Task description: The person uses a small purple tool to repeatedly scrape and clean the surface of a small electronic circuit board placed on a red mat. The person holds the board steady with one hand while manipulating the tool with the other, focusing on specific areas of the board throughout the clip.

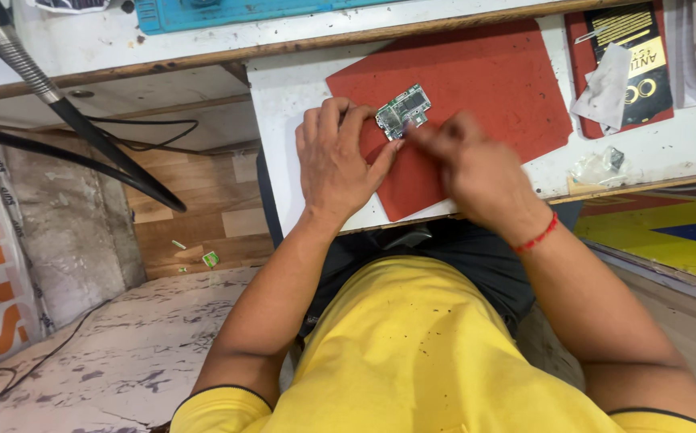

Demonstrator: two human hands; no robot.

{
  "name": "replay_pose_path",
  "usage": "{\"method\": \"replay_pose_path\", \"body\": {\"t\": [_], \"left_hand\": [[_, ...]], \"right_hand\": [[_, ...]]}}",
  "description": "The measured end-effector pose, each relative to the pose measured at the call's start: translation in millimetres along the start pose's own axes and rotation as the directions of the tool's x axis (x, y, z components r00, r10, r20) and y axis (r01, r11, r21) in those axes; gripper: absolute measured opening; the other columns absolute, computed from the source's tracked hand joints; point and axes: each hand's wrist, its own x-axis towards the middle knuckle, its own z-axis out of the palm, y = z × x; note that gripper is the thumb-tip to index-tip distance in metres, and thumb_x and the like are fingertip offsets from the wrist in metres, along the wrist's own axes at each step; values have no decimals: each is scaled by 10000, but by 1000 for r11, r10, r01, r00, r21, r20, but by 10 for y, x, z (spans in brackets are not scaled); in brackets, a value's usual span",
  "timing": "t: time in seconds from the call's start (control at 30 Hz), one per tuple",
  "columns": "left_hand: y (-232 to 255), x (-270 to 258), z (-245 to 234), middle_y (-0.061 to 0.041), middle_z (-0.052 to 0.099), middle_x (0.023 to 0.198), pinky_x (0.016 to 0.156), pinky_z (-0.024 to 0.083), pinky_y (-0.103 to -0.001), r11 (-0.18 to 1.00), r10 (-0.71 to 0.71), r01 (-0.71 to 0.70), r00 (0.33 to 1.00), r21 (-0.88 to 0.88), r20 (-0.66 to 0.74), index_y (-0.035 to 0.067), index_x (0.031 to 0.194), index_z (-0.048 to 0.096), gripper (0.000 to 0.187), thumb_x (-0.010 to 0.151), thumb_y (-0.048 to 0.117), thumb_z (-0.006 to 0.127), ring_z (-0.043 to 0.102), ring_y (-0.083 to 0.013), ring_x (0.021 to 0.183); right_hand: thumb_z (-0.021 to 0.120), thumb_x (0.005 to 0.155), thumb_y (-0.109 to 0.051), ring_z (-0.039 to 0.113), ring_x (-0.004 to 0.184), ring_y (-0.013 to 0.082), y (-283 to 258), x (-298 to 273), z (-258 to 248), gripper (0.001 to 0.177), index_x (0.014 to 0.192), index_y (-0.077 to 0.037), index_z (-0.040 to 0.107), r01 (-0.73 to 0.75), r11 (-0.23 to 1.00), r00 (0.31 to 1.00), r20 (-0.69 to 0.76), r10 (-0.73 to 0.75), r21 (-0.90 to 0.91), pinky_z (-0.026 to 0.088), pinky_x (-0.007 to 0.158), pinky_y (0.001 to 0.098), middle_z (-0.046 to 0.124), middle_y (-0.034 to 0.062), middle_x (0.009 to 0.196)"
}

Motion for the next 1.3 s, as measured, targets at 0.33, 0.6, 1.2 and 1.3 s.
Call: {"method": "replay_pose_path", "body": {"t": [0.33, 0.6, 1.2, 1.3], "left_hand": [[-68, -21, 50, -42, 533, 1157, 947, 395, -434, 999, 37, -38, 999, -21, -13, 127, 1159, 688, 480, 822, 403, 889, 494, -256, 1090], [-57, -10, 31, -38, 527, 1139, 944, 398, -434, 999, 31, -31, 999, -7, -13, 129, 1157, 693, 497, 802, 410, 899, 488, -254, 1078], [-18, -1, 21, -34, 533, 1148, 957, 391, -444, 1000, 16, -17, 1000, -13, -16, 118, 1157, 691, 486, 815, 409, 877, 490, -257, 1079], [-30, 3, 12, -40, 531, 1145, 953, 389, -442, 1000, 25, -25, 1000, -8, -17, 121, 1142, 691, 481, 806, 411, 878, 487, -266, 1084]], "right_hand": [[591, 921, -10, 670, 763, 355, 38, -116, 95, 580, 1449, -237, 672, -50, 999, 999, -22, 50, -16, 551, 651, 454, 645, 120, 1084], [575, 1007, 3, 672, 812, 365, 114, -55, 62, 498, 1447, -207, 679, -111, 992, 987, -122, 103, -65, 542, 677, 467, 648, 136, 1116], [575, 866, 3, 676, 848, 356, 8, -42, 42, 605, 1434, -184, 662, -9, 999, 992, -126, 14, 35, 568, 705, 456, 625, 148, 1113], [599, 913, -11, 676, 801, 361, -70, -66, 85, 536, 1391, -237, 688, -105, 994, 994, -29, 106, 30, 557, 666, 473, 646, 130, 1078]]}}
